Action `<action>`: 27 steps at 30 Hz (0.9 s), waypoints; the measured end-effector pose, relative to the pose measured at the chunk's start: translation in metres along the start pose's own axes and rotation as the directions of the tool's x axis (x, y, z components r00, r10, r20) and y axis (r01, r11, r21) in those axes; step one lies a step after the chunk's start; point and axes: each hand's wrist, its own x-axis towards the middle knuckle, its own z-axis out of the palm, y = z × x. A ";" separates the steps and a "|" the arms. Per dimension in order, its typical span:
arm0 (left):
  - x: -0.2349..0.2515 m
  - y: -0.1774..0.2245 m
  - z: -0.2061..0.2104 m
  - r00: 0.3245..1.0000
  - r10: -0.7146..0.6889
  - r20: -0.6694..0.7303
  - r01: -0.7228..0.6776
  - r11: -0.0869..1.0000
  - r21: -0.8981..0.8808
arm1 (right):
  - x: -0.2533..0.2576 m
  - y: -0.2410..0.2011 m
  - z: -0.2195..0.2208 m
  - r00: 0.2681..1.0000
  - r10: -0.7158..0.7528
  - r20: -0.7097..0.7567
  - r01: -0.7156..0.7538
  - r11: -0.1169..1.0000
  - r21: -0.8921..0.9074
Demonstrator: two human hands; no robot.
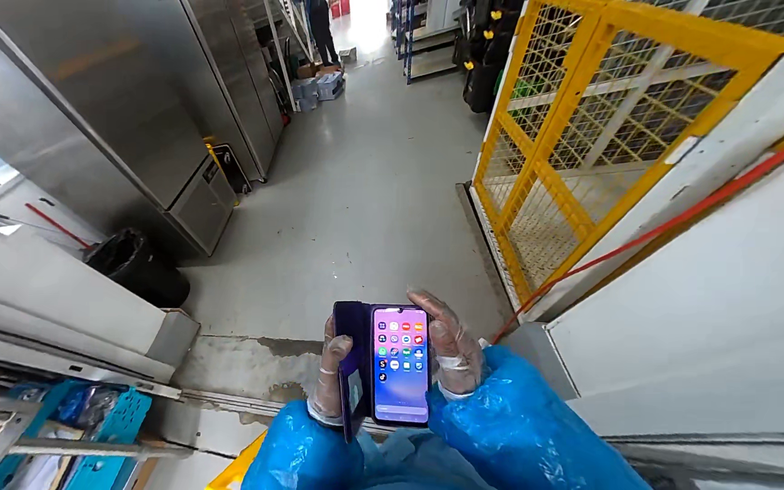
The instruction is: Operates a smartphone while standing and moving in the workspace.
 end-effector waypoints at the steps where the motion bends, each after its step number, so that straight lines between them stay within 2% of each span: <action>1: -0.011 0.003 -0.006 1.000 0.010 -0.017 -0.010 1.000 0.014 | -0.010 -0.004 0.008 1.000 -0.013 0.003 0.013 1.000 0.011; 5: -0.054 0.012 -0.036 0.999 0.046 -0.029 -0.047 0.999 -0.016 | -0.047 -0.020 0.034 0.999 -0.034 0.037 0.033 0.999 0.042; 10: -0.092 0.027 -0.053 0.998 0.054 -0.020 -0.055 0.997 -0.051 | -0.074 -0.043 0.054 0.993 -0.066 0.095 0.068 0.997 -0.022; 19: -0.115 0.039 -0.062 0.999 0.039 -0.028 -0.041 0.997 -0.064 | -0.090 -0.058 0.068 0.989 -0.100 0.107 0.105 0.994 -0.037; 24: -0.116 0.040 -0.067 0.999 0.028 -0.030 -0.029 0.999 -0.039 | -0.095 -0.062 0.074 0.993 -0.060 0.100 0.082 0.970 -0.228; 27: -0.115 0.040 -0.070 0.998 0.049 -0.033 -0.050 0.999 -0.020 | -0.096 -0.064 0.078 0.996 -0.016 0.083 0.048 0.914 -0.402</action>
